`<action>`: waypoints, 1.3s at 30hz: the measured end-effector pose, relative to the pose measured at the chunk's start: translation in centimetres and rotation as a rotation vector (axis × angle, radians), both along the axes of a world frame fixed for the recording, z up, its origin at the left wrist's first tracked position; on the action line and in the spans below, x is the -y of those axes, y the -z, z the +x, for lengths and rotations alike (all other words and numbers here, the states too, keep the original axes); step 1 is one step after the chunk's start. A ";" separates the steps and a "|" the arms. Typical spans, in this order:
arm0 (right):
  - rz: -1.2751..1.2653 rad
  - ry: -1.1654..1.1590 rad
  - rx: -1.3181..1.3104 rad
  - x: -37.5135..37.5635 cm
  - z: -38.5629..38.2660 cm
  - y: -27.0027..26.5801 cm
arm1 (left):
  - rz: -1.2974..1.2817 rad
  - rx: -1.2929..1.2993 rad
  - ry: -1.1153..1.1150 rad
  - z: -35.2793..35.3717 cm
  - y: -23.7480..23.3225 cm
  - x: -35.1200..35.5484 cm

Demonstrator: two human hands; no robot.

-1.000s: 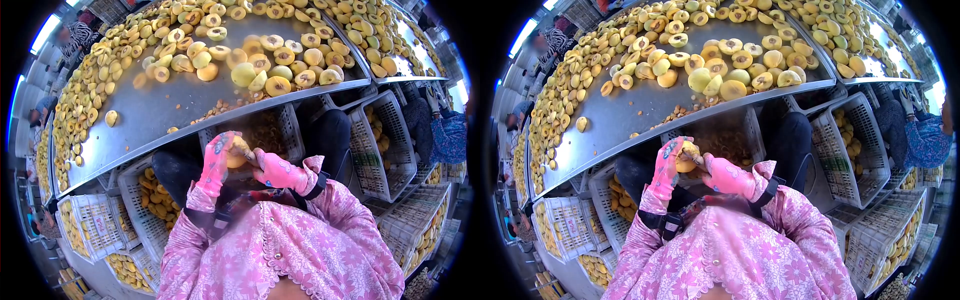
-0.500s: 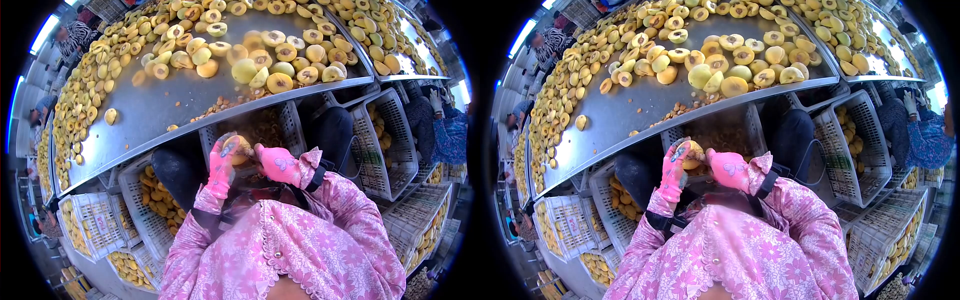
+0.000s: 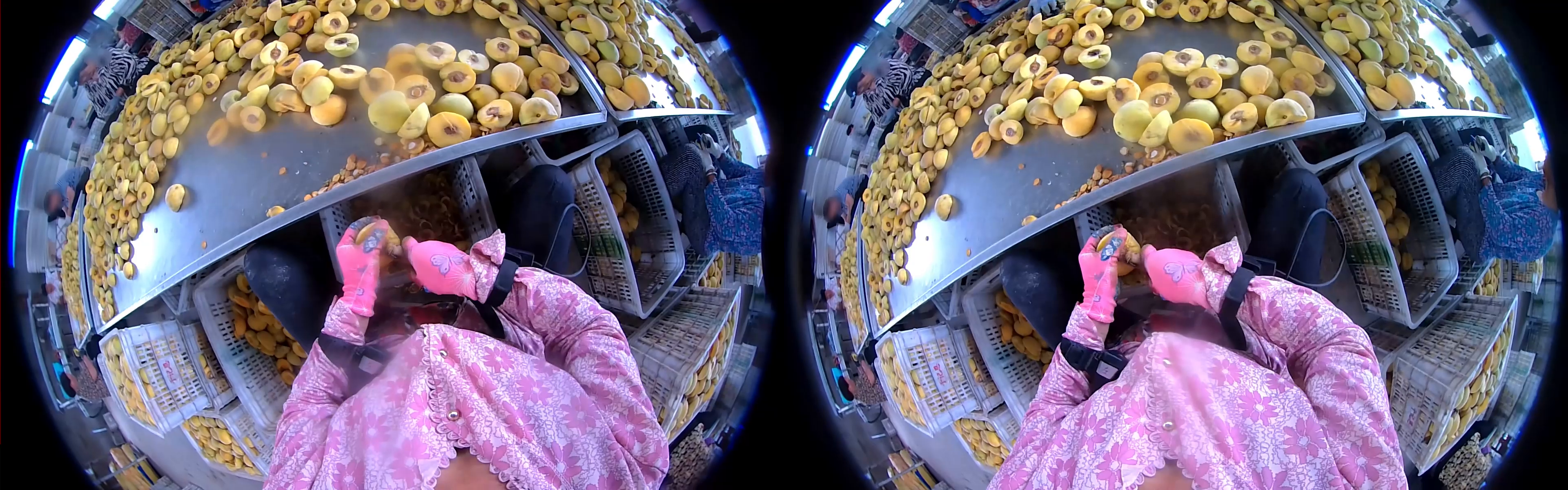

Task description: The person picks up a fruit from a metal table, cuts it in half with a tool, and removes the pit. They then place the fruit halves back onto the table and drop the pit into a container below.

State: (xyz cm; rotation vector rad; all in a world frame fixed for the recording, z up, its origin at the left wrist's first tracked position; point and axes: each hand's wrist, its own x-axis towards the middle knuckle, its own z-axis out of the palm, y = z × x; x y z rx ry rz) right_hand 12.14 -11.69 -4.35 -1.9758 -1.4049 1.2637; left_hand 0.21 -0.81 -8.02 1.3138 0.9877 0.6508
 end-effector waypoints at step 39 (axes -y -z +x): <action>-0.281 0.312 -1.341 -1.4 -1.6 -1.2 | -0.174 0.383 -0.078 -0.3 3.7 -2.0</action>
